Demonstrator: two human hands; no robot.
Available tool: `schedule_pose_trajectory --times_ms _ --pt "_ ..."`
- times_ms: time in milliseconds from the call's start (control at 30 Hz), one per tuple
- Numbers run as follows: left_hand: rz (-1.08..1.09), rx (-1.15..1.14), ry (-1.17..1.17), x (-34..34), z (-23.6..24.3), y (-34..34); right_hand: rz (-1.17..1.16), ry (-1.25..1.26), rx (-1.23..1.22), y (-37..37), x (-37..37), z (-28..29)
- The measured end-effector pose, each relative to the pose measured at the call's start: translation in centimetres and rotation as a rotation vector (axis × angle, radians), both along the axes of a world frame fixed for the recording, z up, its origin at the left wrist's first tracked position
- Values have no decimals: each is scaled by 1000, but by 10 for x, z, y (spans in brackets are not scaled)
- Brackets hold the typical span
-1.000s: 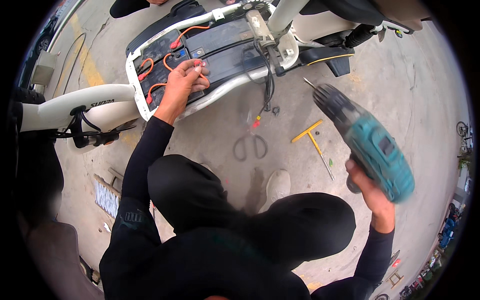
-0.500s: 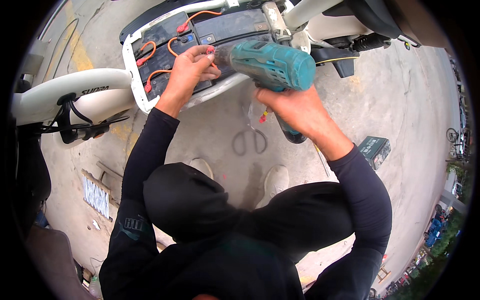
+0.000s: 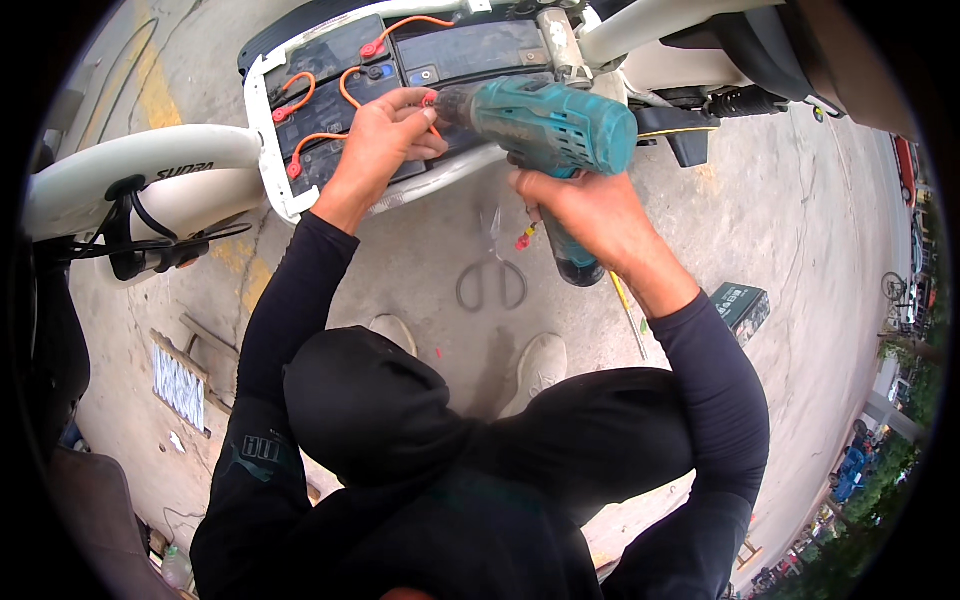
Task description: The person kneels on the ground and works on the battery compartment of a white electric scooter. They connect orange wires to the battery terminals and use a cordless drill to tighten screws on the battery casing and terminals.
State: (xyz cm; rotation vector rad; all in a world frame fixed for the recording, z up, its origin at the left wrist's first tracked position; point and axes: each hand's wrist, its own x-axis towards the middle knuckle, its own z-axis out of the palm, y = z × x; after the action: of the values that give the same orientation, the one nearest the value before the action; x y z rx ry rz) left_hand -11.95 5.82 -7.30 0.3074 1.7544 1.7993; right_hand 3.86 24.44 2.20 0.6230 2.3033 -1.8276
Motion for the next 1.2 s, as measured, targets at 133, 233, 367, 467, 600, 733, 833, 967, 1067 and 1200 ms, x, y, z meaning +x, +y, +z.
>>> schedule_pose_trajectory --times_ms 133,233,367,467,600,733,833,967,1067,1200 --pt "-5 4 9 -1 -2 1 -10 -8 -29 0 -1 -1" --pt "-2 9 4 -1 -4 0 -24 -52 -43 -1 -2 1" --pt "-7 20 4 -2 -4 1 -88 -26 -222 2 -2 -1" --pt "-9 27 8 -2 -6 0 -137 -113 -342 5 -3 -1" --pt "-54 22 -13 -4 -4 -1 -174 -217 -480 12 -5 -3" --pt "-35 15 -18 -3 -3 -1 -183 -241 -551 15 -5 -5" --pt "-31 26 -20 -3 -3 0 -192 -255 -618 18 -4 -10" --pt "-21 16 -21 -4 -5 1 -184 -261 -663 21 -3 -11" --pt "-8 10 -20 -4 -7 0 -169 -222 -545 19 -3 -12" --pt "-17 26 -5 -3 -5 2 24 -13 -51 23 -3 -14"
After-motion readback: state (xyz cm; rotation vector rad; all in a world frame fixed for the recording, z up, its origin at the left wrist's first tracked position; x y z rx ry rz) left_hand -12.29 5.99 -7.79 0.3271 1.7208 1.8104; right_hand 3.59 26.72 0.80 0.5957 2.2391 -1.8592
